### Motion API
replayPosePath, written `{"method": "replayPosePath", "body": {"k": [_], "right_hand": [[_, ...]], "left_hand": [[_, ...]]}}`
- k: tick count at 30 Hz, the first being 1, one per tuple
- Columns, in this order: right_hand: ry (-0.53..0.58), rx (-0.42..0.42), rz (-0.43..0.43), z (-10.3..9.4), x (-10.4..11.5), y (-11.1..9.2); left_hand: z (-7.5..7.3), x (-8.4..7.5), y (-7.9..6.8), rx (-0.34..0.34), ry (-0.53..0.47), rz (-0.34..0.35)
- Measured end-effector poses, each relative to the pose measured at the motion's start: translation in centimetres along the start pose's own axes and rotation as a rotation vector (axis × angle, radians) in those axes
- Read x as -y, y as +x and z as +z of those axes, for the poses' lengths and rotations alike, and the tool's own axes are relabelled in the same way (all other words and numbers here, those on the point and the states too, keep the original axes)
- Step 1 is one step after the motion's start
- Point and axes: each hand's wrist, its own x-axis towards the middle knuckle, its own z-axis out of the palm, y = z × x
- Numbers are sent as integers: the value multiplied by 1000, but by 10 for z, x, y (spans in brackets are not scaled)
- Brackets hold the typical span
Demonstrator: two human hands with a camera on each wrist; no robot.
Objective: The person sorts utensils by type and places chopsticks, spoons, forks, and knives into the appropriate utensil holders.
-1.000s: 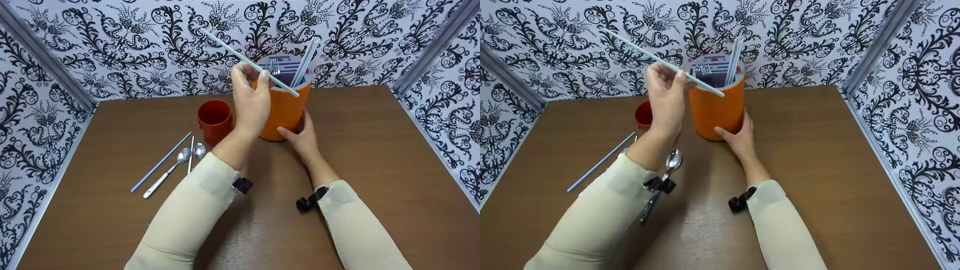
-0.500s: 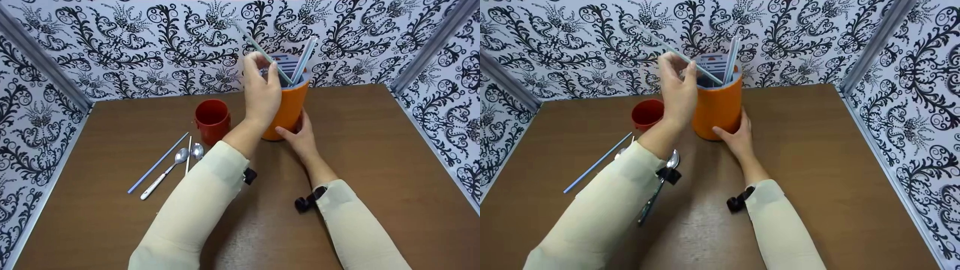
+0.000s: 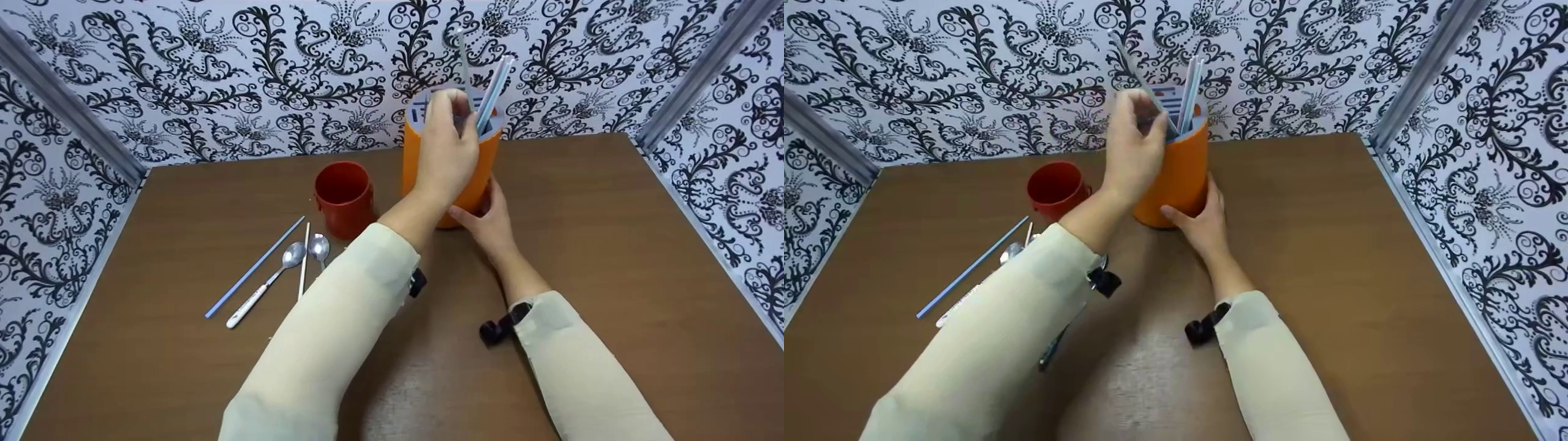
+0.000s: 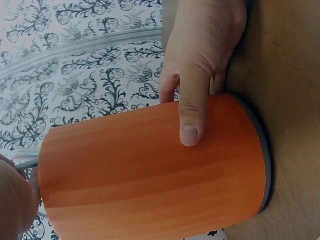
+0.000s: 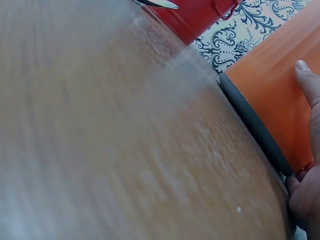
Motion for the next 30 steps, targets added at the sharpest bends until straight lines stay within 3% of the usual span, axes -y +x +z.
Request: {"method": "replayPosePath", "body": {"k": [8,16,30], "right_hand": [[-14,6,4,0,1,0],[-44,0,23,-2,3,-3],[-9,-1,-8,-1,1,0]], "left_hand": [[3,2,3,133,185,91],[5,3,10,240,332,78],[7,4,10,281,477,57]]}}
